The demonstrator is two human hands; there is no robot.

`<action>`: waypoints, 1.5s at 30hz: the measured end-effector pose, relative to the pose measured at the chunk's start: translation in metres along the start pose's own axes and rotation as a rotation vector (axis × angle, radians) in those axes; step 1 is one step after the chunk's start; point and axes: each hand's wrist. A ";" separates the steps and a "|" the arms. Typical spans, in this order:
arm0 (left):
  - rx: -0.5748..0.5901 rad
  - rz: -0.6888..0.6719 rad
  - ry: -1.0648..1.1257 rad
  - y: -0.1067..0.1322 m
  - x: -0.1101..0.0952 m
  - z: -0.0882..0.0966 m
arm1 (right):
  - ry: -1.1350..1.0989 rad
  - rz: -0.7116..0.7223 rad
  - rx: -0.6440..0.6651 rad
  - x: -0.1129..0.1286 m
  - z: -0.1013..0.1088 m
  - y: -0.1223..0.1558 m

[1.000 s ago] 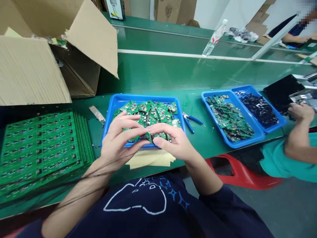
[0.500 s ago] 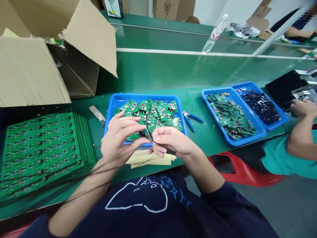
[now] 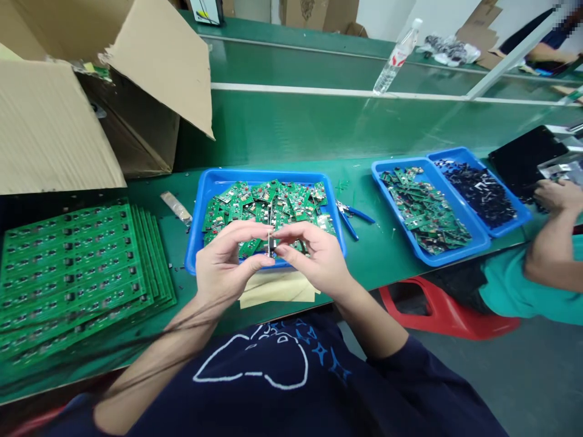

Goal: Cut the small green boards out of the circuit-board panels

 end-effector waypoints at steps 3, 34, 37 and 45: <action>0.015 0.057 0.060 0.000 -0.003 0.001 | 0.279 0.235 -0.094 0.000 0.005 -0.003; 0.393 -0.414 -0.603 -0.015 -0.004 0.026 | 0.679 0.355 -0.529 0.016 0.063 -0.008; 0.465 -0.466 -0.684 -0.016 -0.006 0.027 | 0.799 0.415 -0.284 0.028 0.055 -0.005; 0.434 -0.467 -0.713 -0.015 -0.005 0.028 | 0.786 0.425 -0.040 0.022 0.027 0.000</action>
Point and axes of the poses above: each hand's wrist, its own y-axis away from the middle knuckle, its own z-axis out of the back of the hand, x = y × z, and after that the axes turned 8 degrees about -z, right-handed
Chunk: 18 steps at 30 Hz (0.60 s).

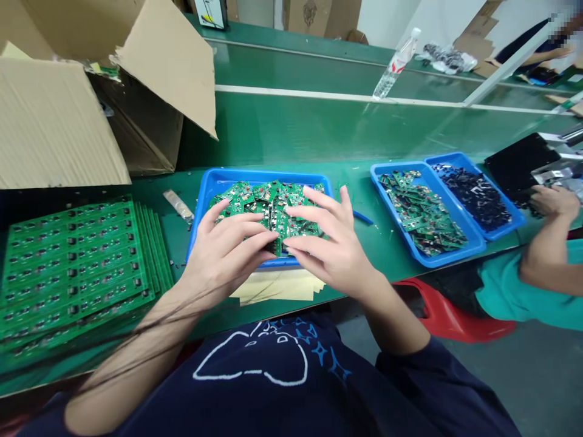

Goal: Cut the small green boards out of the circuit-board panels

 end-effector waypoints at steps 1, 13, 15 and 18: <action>-0.013 0.027 0.008 0.000 0.000 -0.001 | -0.026 -0.012 -0.012 0.000 -0.003 0.001; -0.220 0.095 -0.018 0.002 0.004 -0.006 | -0.393 -0.204 0.083 -0.002 -0.004 0.003; -0.231 0.070 -0.035 0.001 0.003 -0.007 | -0.576 -0.406 0.177 -0.002 -0.005 -0.001; -0.242 0.051 -0.068 0.000 0.002 -0.008 | -0.861 -0.595 0.357 -0.001 -0.014 -0.003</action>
Point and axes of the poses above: each hand's wrist, its own y-axis away from the middle knuckle, its own z-axis out of the back of the hand, x = y × z, and after that the axes turned 8 degrees about -z, right-handed
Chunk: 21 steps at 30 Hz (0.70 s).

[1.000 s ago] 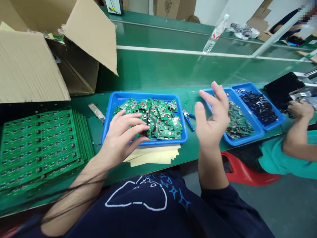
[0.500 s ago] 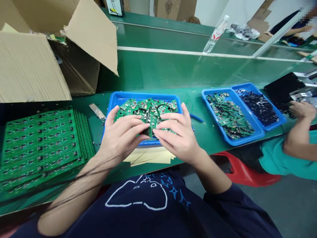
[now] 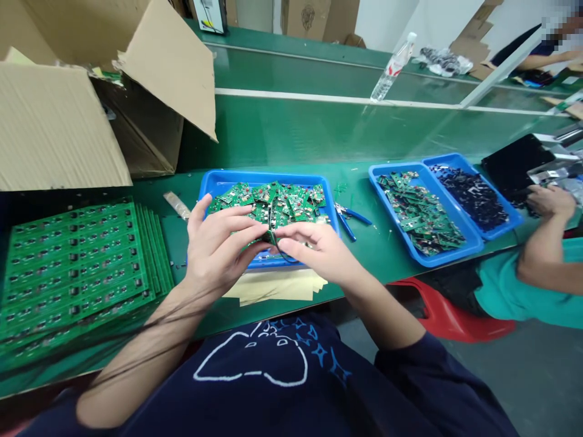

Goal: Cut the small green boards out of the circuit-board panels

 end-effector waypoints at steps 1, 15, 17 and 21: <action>0.003 -0.001 -0.005 0.000 0.000 0.000 | -0.077 -0.033 0.032 -0.002 -0.003 -0.002; -0.053 0.092 0.110 0.003 -0.005 -0.001 | -0.710 -0.240 0.083 -0.020 -0.021 -0.013; -0.044 0.100 0.110 0.005 -0.004 -0.003 | -0.701 -0.236 0.065 -0.021 -0.024 -0.013; -0.020 0.068 0.153 0.010 -0.004 -0.006 | -0.521 -0.076 -0.114 -0.021 -0.032 -0.008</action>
Point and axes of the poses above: each hand's wrist, its own y-axis away from the middle knuckle, its own z-axis out of the back of the hand, x = y × z, and after that the axes turned 8 degrees about -z, right-handed
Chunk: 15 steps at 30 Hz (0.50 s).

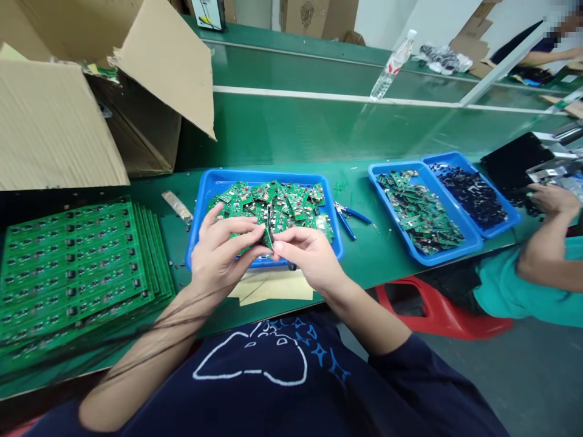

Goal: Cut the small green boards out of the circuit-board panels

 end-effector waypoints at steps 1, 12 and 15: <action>0.010 -0.007 0.016 0.001 -0.001 -0.001 | 0.084 0.081 -0.052 -0.001 -0.002 0.001; 0.029 0.357 0.210 -0.006 -0.019 -0.002 | 0.900 0.623 -0.256 0.006 0.016 0.005; -0.008 0.456 0.294 -0.004 -0.022 -0.005 | 0.982 0.651 -0.262 0.008 0.020 0.011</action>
Point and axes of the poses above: each hand's wrist, its own y-axis away from the middle knuckle, its own z-axis out of the back of the hand, x = y × z, and after that the axes turned 8 degrees about -z, right-handed
